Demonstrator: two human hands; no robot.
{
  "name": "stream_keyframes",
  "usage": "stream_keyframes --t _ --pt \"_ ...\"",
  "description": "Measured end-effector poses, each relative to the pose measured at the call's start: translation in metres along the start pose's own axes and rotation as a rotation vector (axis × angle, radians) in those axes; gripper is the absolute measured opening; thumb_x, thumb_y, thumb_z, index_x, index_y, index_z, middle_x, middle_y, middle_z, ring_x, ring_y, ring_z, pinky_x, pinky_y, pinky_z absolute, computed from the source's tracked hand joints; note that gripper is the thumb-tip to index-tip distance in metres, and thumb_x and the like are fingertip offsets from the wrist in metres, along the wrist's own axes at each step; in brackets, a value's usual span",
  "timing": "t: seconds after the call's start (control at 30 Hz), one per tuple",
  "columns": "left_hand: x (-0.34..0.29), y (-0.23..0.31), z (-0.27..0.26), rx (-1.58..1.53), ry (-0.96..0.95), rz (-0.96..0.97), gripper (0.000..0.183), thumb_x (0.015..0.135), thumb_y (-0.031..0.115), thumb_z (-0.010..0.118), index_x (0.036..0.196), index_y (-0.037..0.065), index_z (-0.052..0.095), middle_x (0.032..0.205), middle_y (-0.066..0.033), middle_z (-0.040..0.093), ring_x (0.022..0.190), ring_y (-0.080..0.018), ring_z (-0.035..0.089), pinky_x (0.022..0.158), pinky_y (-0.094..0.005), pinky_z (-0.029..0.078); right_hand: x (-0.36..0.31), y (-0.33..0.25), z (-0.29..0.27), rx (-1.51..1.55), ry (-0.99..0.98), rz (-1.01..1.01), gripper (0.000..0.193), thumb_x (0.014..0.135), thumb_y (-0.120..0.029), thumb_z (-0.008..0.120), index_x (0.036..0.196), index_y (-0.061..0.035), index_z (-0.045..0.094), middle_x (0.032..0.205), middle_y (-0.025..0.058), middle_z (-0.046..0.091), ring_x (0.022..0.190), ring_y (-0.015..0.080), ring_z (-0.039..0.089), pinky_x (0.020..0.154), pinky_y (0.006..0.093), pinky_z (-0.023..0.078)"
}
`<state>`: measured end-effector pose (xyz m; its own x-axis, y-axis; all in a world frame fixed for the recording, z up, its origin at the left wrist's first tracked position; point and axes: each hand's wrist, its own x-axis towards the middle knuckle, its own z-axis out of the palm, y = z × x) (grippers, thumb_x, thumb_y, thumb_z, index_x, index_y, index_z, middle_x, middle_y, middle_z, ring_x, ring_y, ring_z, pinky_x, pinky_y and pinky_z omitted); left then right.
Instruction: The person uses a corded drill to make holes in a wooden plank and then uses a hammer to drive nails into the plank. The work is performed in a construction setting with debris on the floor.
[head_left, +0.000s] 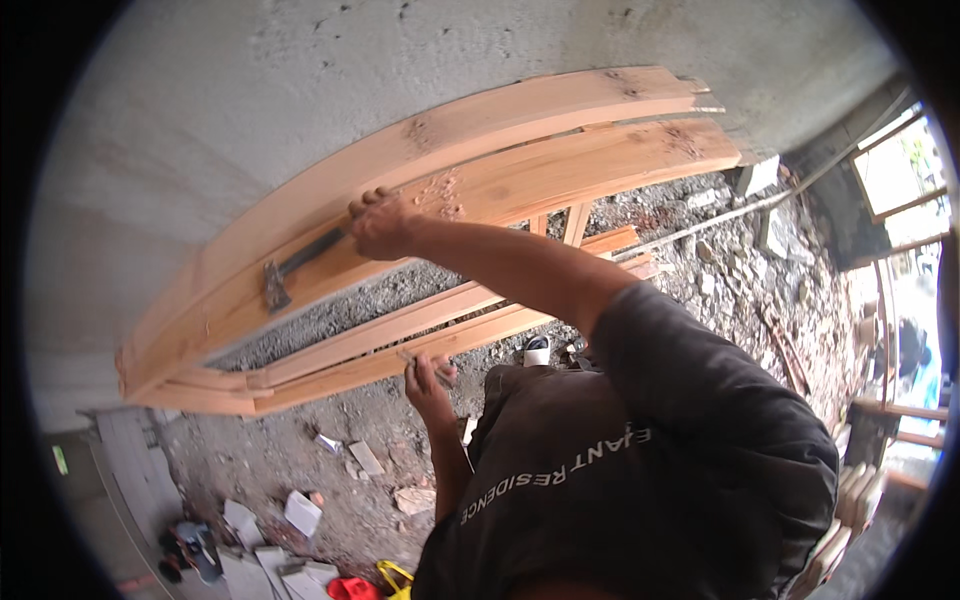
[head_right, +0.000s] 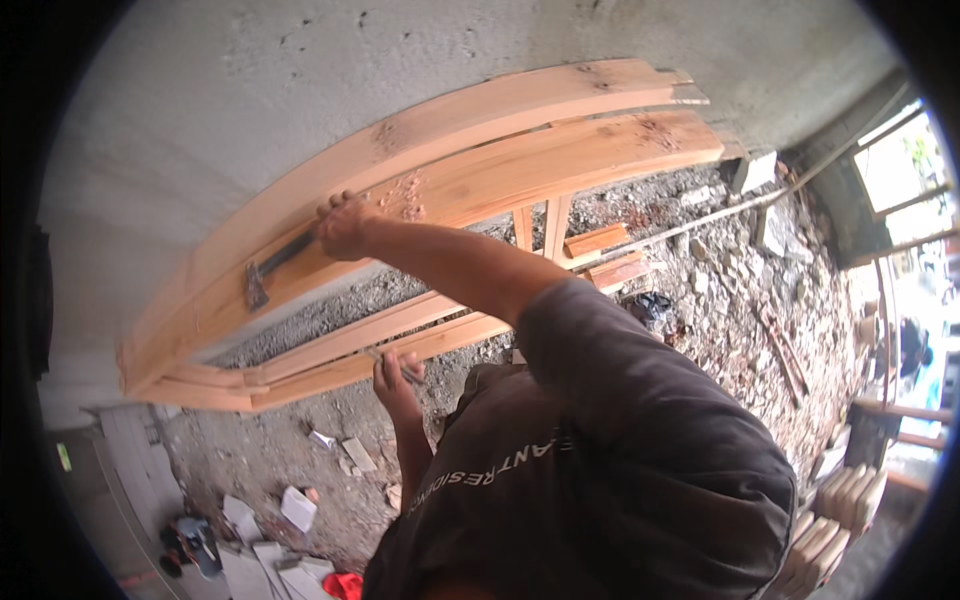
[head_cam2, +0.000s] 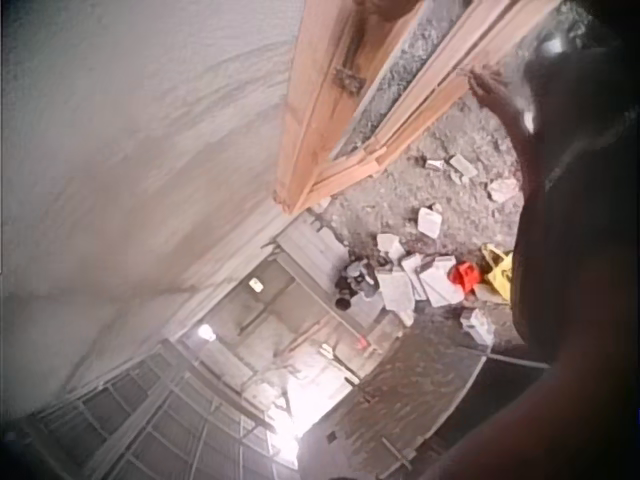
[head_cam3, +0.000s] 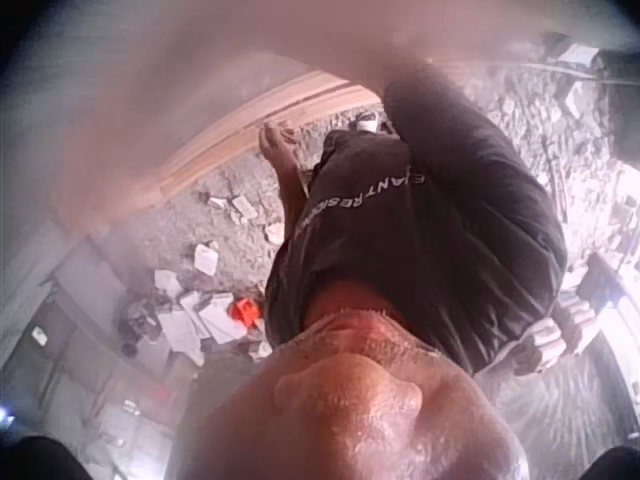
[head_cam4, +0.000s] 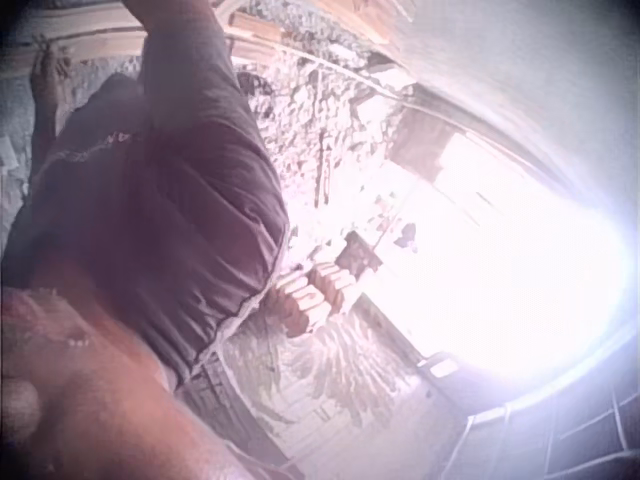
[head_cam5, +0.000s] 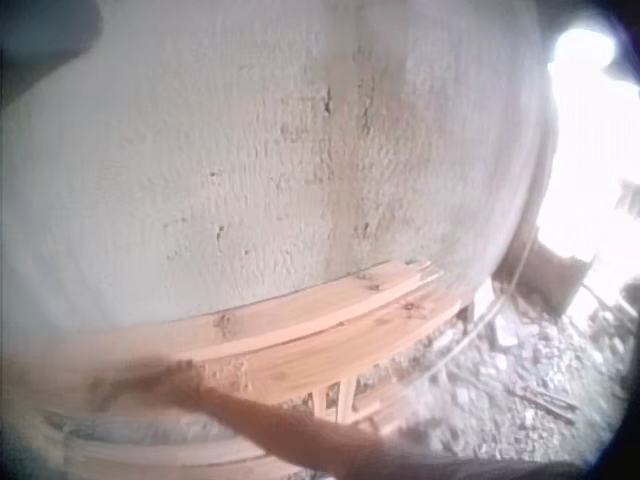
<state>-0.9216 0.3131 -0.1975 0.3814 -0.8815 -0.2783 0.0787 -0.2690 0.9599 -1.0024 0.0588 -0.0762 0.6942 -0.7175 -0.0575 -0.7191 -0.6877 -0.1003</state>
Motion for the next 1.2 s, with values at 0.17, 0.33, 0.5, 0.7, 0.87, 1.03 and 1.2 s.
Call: stream_keyframes --t 0.17,0.33,0.5,0.7,0.87,1.03,1.2 --pt "-0.012 0.001 -0.023 0.068 0.132 -0.074 0.031 0.096 0.027 0.051 0.095 -0.004 0.056 0.082 -0.0163 0.064 0.064 -0.0206 0.063 0.058 -0.0306 0.055 0.025 0.005 0.002 0.051 0.057 -0.028 0.036 0.089 -0.029 0.044 0.113 -0.0069 0.058 0.111 0.0138 0.064 0.109 0.0291 0.058 0.093 0.0480 0.041" --pt "-0.005 0.006 -0.030 0.175 0.088 -0.018 0.033 0.096 0.026 0.051 0.089 -0.006 0.058 0.077 -0.0135 0.065 0.067 -0.0193 0.064 0.059 -0.0306 0.054 -0.001 -0.022 -0.018 0.212 -0.027 -0.103 0.034 0.087 -0.030 0.047 0.100 -0.0015 0.061 0.087 0.0166 0.068 0.086 0.0305 0.068 0.073 0.0418 0.051" --pt "0.010 0.014 0.005 0.208 -0.023 -0.027 0.033 0.095 0.026 0.052 0.101 -0.006 0.058 0.089 -0.0124 0.066 0.080 -0.0180 0.063 0.067 -0.0297 0.052 -0.102 0.006 -0.028 0.805 0.251 0.067 0.042 0.088 -0.040 0.052 0.092 0.0020 0.058 0.072 0.0205 0.062 0.072 0.0341 0.064 0.066 0.0439 0.049" --pt "0.019 0.021 0.066 0.297 -0.239 0.093 0.029 0.092 0.024 0.058 0.086 -0.004 0.061 0.073 -0.0056 0.059 0.065 -0.0106 0.053 0.057 -0.0251 0.043 -0.258 0.049 -0.051 1.208 0.304 0.348 0.049 0.088 -0.048 0.060 0.096 0.0003 0.057 0.068 0.0077 0.056 0.064 0.0178 0.055 0.056 0.0333 0.043" --pt "0.004 0.068 0.166 0.053 -0.407 0.165 0.026 0.091 0.025 0.061 0.083 0.000 0.058 0.068 -0.0020 0.054 0.064 -0.0094 0.049 0.061 -0.0224 0.038 -0.389 0.077 -0.006 1.313 0.559 0.848 0.038 0.089 -0.040 0.063 0.090 -0.0027 0.058 0.065 -0.0005 0.048 0.061 0.0105 0.047 0.054 0.0278 0.040" --pt "-0.026 0.121 0.290 -0.204 -0.471 0.171 0.020 0.088 0.022 0.066 0.087 0.003 0.060 0.073 -0.0031 0.060 0.052 -0.0038 0.043 0.047 -0.0201 0.033 -0.516 0.073 0.058 1.175 0.833 1.198 0.024 0.089 -0.029 0.061 0.086 -0.0062 0.053 0.059 -0.0044 0.046 0.049 0.0048 0.044 0.041 0.0230 0.036" --pt "-0.030 0.145 0.395 -0.310 -0.517 0.201 0.019 0.085 0.021 0.070 0.087 0.005 0.059 0.078 -0.0035 0.062 0.048 -0.0042 0.040 0.043 -0.0197 0.031 -0.596 0.063 0.085 1.207 0.897 1.420 0.029 0.089 -0.033 0.062 0.079 -0.0079 0.050 0.055 -0.0048 0.043 0.043 0.0048 0.041 0.037 0.0234 0.033"
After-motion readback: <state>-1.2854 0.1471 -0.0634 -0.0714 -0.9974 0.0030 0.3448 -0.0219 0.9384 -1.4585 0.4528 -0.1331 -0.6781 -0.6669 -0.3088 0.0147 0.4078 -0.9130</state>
